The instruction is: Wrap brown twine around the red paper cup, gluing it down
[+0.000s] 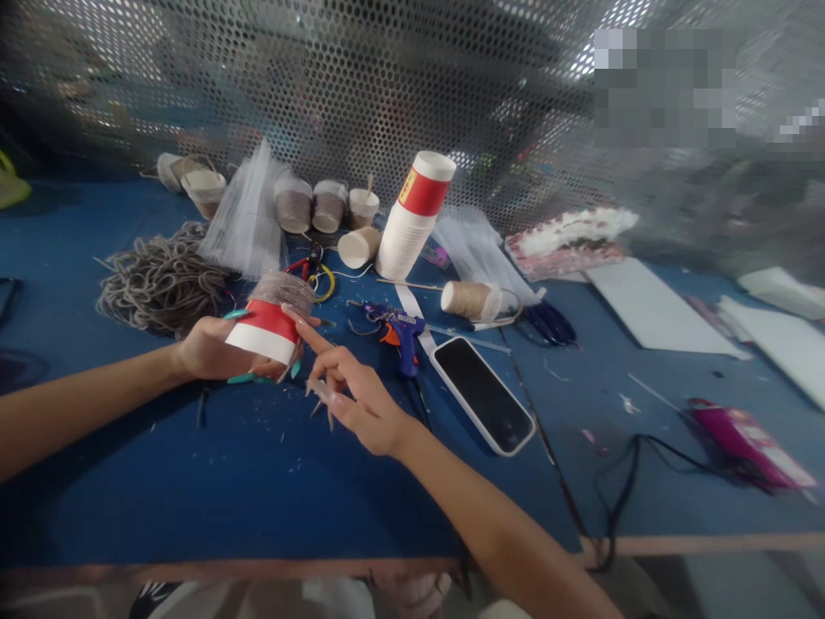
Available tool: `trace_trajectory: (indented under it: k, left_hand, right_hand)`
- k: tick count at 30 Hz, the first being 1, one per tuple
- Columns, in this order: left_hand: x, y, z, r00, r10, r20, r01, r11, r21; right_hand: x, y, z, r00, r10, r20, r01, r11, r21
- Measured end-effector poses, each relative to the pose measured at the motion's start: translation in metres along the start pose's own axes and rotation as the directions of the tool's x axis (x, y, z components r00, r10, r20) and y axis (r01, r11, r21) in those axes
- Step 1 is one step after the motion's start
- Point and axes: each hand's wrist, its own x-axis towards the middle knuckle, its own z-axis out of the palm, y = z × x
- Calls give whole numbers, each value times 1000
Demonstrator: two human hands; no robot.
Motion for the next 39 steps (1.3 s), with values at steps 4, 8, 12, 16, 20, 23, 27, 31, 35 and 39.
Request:
trace_trajectory:
  k: [4,8,12,16,20,23,27,31,35,39]
  left_hand:
    - [0,2,3,999,28,-15,-29,999,-43]
    - [-2,3,2,1000,16,-9,-17,997,-69]
    - [-3,0,-2,1000,-5,5,5,998,-69]
    - [-3,1,0,999,-15,-31,13,999,-48]
    - [-2,3,3,998,0,-65,-2,1000,-28]
    - [0,1,2,999,17,-42,-16,1000,15]
    - [1,-3,-2,999,19,-25,-18,998,61]
    - [0,-2,-2,999,34,-34,-32,998,53]
    - [-1,-2,-2,999,22,-47,-23,1000,-5]
    - [-3,-2,-2,999,20,-46,-24,996,-89]
  right_hand:
    - [0,-4,0,1000,-31,1,31,999,-31]
    - [0,-4,1,1000,15,10,-15,999,-35]
    - [2,-2,0,999,39,6,-39,999,5]
    - [-2,1,-2,999,-13,-39,12,999,-32]
    - [-10,4,-5,978,-102,-184,71,983,-169]
    - [-8,1,-6,975,-143,-168,79,937,-339]
    - [4,-8,-4,979,-202,15,171,784,-596]
    - [9,-15,-4,974,-217,68,187,591,-785]
    - [7,-16,-8,973,-222,59,175,553,-815]
    - [6,-14,-9,965,-257,60,194,537,-821]
